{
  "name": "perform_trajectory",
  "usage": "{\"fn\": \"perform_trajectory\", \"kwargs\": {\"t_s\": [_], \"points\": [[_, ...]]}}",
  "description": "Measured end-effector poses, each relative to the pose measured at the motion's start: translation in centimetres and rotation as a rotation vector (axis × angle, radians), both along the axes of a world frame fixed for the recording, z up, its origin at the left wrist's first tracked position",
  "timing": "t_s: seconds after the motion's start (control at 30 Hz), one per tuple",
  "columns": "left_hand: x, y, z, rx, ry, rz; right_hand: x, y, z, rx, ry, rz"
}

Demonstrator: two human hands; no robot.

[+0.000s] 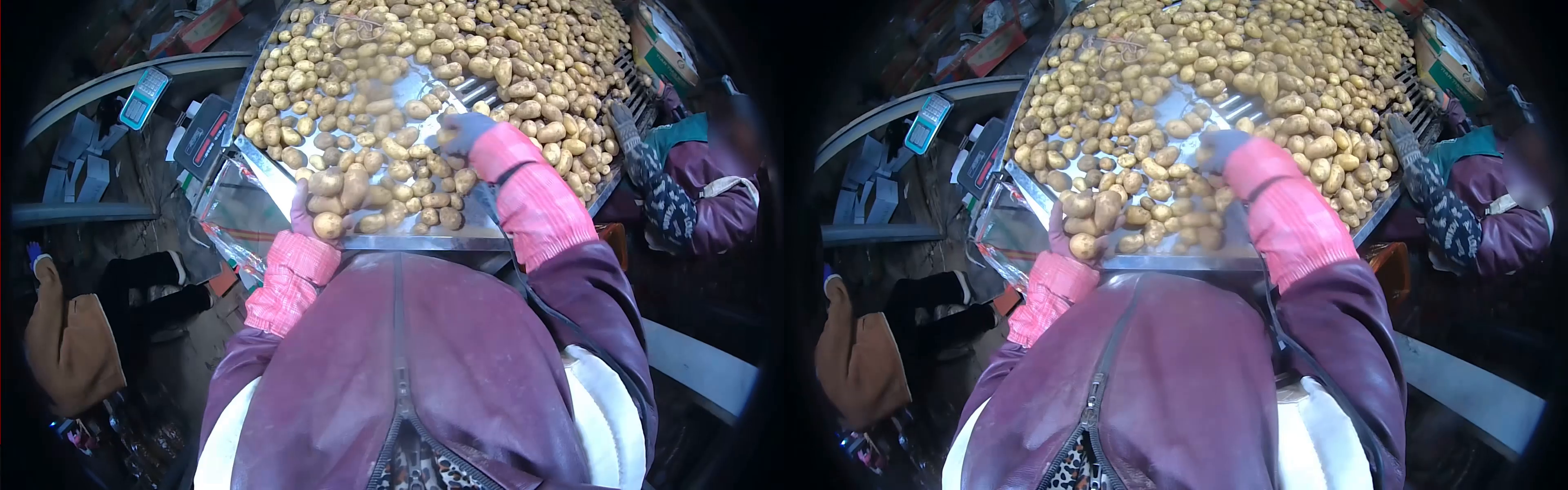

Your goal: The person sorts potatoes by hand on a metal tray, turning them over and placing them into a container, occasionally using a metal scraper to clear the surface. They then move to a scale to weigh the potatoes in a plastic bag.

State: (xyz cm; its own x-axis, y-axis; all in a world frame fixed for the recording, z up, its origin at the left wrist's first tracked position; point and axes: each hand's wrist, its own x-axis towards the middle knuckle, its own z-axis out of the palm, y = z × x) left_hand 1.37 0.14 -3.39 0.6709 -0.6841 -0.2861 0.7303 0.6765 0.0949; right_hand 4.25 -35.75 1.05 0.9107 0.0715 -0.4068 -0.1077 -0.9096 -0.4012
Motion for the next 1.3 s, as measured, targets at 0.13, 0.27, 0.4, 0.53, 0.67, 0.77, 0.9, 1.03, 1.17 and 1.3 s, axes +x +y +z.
{"fn": "perform_trajectory", "kwargs": {"t_s": [0.13, 0.27, 0.4, 0.53, 0.67, 0.77, 0.9, 1.03, 1.17, 1.3], "points": [[0.4, 2.7, 0.0, -0.154, 0.035, 0.002, -6.2, -4.2, -4.8, 0.589, -0.033, -0.502], [0.7, 4.2, -0.6, -0.16, -0.024, 0.004, -9.6, -0.4, -1.6, 0.591, -0.047, -0.591], [0.5, 2.8, 1.4, 0.116, 0.172, 0.077, -7.2, 1.9, -8.1, 0.652, -0.234, -0.573], [-0.6, 2.3, 1.5, 0.025, 0.114, -0.07, -5.3, 4.7, -6.8, 0.89, -0.205, -0.679], [-1.4, 1.5, 3.3, 0.069, 0.06, -0.18, -8.6, 8.4, 0.4, 1.557, -0.036, -0.949], [-2.7, -1.0, 4.6, 0.048, 0.022, -0.272, -13.1, 8.2, 1.1, 1.883, 0.012, -0.888], [-4.4, -5.7, 4.9, 0.068, -0.007, -0.568, -19.8, 7.4, 3.0, 1.965, -0.172, -0.791], [-8.8, -12.1, 6.0, 0.284, -0.087, -0.815, -27.9, 5.8, 2.5, 1.788, -0.275, -0.964], [-13.6, -18.5, 5.3, 0.25, -0.135, -1.207, -37.2, 5.4, 0.7, 1.751, -0.425, -1.207], [-18.3, -24.4, 3.7, 0.165, -0.184, -1.559, -45.6, 6.2, 1.8, 1.672, -0.647, -1.416]]}}
